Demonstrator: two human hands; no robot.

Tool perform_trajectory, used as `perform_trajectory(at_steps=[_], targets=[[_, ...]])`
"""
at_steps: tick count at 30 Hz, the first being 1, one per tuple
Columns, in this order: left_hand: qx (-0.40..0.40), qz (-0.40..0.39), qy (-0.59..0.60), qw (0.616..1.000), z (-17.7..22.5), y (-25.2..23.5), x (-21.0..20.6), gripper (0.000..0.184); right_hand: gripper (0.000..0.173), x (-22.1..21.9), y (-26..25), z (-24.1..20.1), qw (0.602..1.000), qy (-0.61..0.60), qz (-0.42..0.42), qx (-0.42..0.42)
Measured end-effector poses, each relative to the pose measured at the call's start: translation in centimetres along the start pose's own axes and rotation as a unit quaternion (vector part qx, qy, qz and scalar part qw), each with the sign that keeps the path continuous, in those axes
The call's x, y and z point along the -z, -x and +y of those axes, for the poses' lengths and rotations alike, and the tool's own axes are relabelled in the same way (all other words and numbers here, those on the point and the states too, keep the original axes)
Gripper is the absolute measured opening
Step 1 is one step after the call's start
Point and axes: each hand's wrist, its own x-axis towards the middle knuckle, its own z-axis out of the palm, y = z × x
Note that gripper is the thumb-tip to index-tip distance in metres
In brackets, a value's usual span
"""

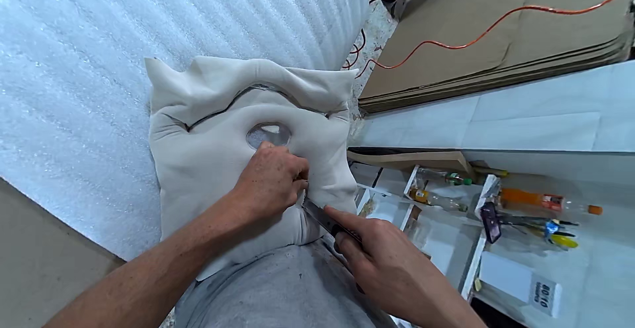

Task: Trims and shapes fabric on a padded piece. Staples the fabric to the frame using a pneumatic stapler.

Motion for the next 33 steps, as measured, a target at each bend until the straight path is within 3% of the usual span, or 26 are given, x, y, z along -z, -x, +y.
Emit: perform_trajectory(at_steps=[11,17,20,26,29,33], targets=[[-0.003,0.015,0.0,1.0,-0.2,0.1,-0.1,0.006,0.05,-0.4,0.2,0.0,1.0,-0.014,-0.006,-0.011],[0.024,-0.033,0.011,0.999,0.0,-0.2,1.6,0.007,0.047,2.5,6.6,6.1,0.973,-0.173,0.149,0.047],[0.029,-0.078,0.013,0.996,-0.4,0.0,3.4,0.008,0.042,0.3,6.4,8.0,0.959,-0.196,0.185,0.084],[-0.054,-0.217,-0.087,0.971,-0.2,-2.0,5.2,0.007,0.043,-3.9,4.4,5.2,0.953,-0.077,0.215,0.202],[-0.136,-0.195,-0.102,0.966,-0.8,-3.0,4.3,0.007,0.042,-4.3,3.7,4.1,0.942,-0.026,0.237,0.236],[-0.198,-0.095,-0.057,0.974,-2.7,-2.9,2.7,0.008,0.042,-4.6,2.9,3.0,0.935,0.04,0.271,0.224]])
